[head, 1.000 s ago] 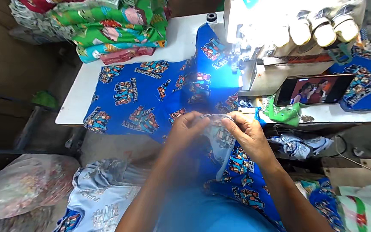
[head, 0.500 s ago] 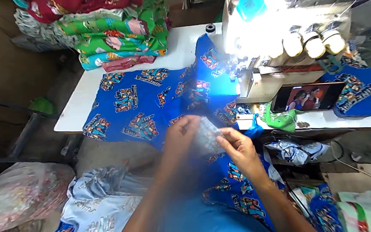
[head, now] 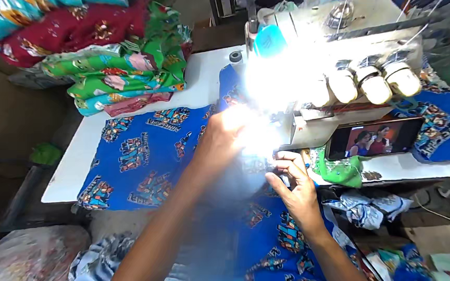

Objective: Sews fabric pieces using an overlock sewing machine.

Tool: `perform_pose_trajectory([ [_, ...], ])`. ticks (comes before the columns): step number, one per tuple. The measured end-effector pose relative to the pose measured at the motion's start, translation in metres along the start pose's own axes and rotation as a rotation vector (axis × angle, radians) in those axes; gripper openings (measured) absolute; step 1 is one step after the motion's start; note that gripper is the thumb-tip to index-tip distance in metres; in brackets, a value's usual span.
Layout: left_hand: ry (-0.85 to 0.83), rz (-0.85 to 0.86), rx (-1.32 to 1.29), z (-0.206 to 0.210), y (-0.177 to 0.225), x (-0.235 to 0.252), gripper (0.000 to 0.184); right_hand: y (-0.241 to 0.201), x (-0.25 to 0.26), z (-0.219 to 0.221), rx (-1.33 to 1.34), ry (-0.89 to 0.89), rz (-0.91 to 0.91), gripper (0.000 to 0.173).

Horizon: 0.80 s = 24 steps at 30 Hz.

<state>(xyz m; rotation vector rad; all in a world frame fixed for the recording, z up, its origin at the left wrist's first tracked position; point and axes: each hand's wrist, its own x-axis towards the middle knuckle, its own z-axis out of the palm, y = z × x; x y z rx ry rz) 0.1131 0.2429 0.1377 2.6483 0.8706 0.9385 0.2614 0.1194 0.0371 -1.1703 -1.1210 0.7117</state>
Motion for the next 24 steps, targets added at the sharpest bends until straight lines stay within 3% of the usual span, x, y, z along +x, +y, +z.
perform_pose_trajectory([
  [5, -0.015, -0.1, 0.06, -0.004, 0.021, -0.01, 0.01, -0.002, 0.002, -0.007, 0.111, -0.069, 0.063, 0.027],
  [13, -0.019, -0.136, 0.039, -0.007, 0.018, -0.007, 0.01, -0.006, -0.001, -0.006, 0.19, -0.01, 0.047, 0.005],
  [16, -0.001, -0.14, 0.103, -0.003, 0.017, -0.005, 0.009, -0.009, 0.0, -0.005, 0.258, 0.016, 0.072, 0.013],
  [18, 0.007, -0.14, 0.145, 0.001, 0.016, -0.005, 0.01, -0.011, 0.002, -0.003, 0.24, 0.015, 0.084, 0.023],
  [24, 0.025, -0.122, 0.053, 0.001, 0.01, -0.013, 0.015, -0.018, 0.003, 0.0, 0.112, -0.002, 0.051, 0.01],
])
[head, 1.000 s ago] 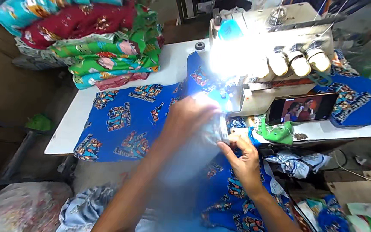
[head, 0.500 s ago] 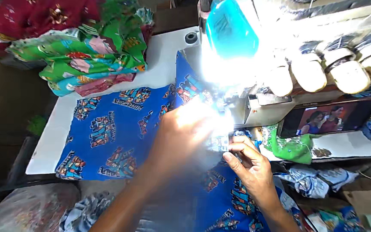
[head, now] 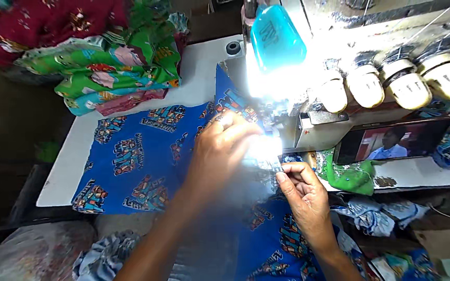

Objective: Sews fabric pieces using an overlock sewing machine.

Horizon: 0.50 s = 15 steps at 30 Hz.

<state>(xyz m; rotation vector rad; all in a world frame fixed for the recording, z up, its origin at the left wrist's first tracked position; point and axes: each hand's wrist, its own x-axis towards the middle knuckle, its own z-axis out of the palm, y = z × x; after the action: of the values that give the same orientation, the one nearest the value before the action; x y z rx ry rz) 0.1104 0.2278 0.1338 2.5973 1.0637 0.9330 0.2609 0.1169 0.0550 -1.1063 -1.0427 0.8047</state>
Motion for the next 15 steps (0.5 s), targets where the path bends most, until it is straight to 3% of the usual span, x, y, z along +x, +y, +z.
perform_pose_trajectory([
  [7, -0.008, 0.001, -0.042, 0.002, -0.005, 0.013, 0.014, -0.012, 0.006, 0.004, 0.039, 0.029, -0.009, 0.027],
  [15, -0.009, -0.041, -0.035, 0.01, -0.028, 0.041, 0.016, -0.011, 0.015, 0.005, -0.084, 0.029, -0.073, 0.019],
])
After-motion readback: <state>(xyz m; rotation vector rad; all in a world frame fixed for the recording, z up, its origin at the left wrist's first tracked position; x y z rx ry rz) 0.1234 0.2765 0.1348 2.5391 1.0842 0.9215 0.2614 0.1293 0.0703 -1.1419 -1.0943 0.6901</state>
